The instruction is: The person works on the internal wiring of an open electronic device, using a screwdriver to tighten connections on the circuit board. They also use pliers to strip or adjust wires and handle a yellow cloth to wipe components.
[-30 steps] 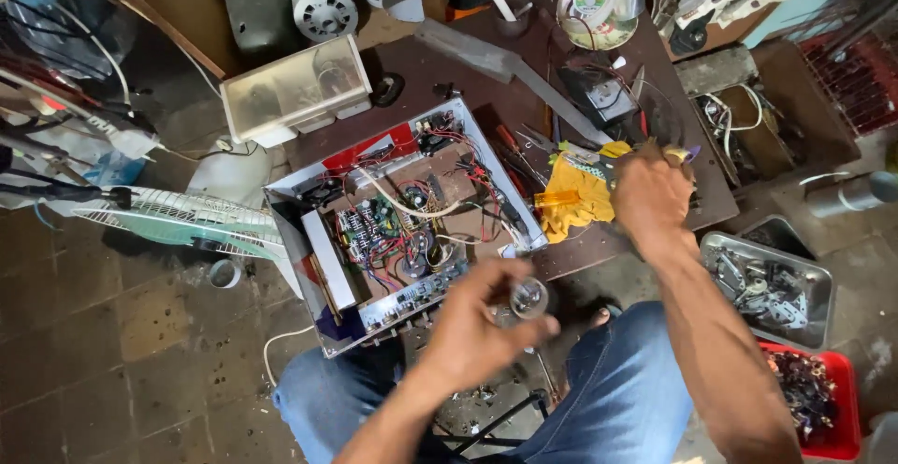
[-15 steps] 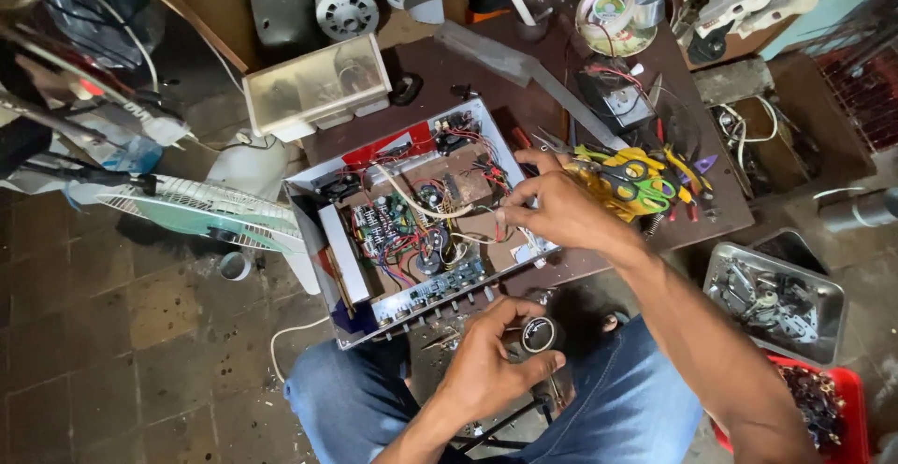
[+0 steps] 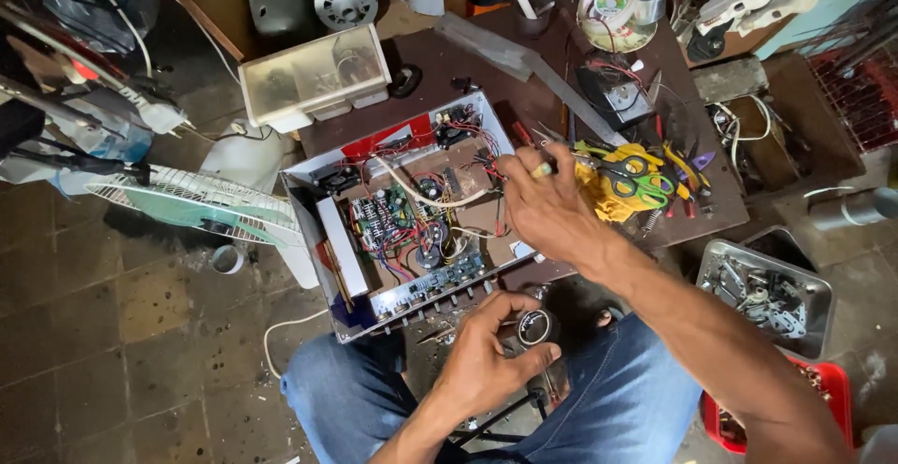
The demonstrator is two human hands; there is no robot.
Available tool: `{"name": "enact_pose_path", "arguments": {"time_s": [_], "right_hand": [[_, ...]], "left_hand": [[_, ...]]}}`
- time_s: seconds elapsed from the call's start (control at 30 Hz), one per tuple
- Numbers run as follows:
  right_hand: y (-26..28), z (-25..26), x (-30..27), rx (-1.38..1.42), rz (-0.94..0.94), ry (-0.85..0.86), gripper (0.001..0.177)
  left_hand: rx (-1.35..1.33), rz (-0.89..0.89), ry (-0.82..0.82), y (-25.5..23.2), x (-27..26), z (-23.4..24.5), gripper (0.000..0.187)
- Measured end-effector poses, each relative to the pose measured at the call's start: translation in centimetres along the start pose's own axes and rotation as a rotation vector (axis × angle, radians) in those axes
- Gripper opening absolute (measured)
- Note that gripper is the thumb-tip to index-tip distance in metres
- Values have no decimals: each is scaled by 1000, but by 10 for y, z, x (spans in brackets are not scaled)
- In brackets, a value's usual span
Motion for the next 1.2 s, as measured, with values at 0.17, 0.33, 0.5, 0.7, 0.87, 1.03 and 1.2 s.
{"name": "enact_pose_path", "arguments": {"time_s": [0.17, 0.33, 0.5, 0.7, 0.87, 1.03, 1.2], "right_hand": [[-44, 48, -13, 501, -368, -193, 19], [-103, -2, -65, 576, -778, -64, 40], [-94, -67, -85, 362, -519, 126, 36], [-109, -97, -88, 312, -467, 66, 45], [-138, -57, -96, 431, -692, -242, 29], [-161, 20, -127, 808, -979, -709, 38], [-132, 46, -128, 1139, -1044, -704, 46]], "left_hand": [[65, -6, -11, 4, 0, -5, 41], [105, -83, 2, 2, -4, -15, 41], [186, -138, 100, -1, 0, -42, 45], [539, -481, 170, -11, 9, -107, 47], [696, -712, -185, -19, 46, -142, 32], [860, -659, -525, -19, 106, -160, 31], [639, -505, -547, -14, 129, -158, 47]]}}
Point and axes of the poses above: each hand's wrist, its own x-axis towards the middle knuckle, its own z-axis out of the back of the hand, y = z × x, the point moved 10 cm from there along x, towards the middle knuckle, and after that the axes turned 13 degrees about -y, right-handed, at the moved point
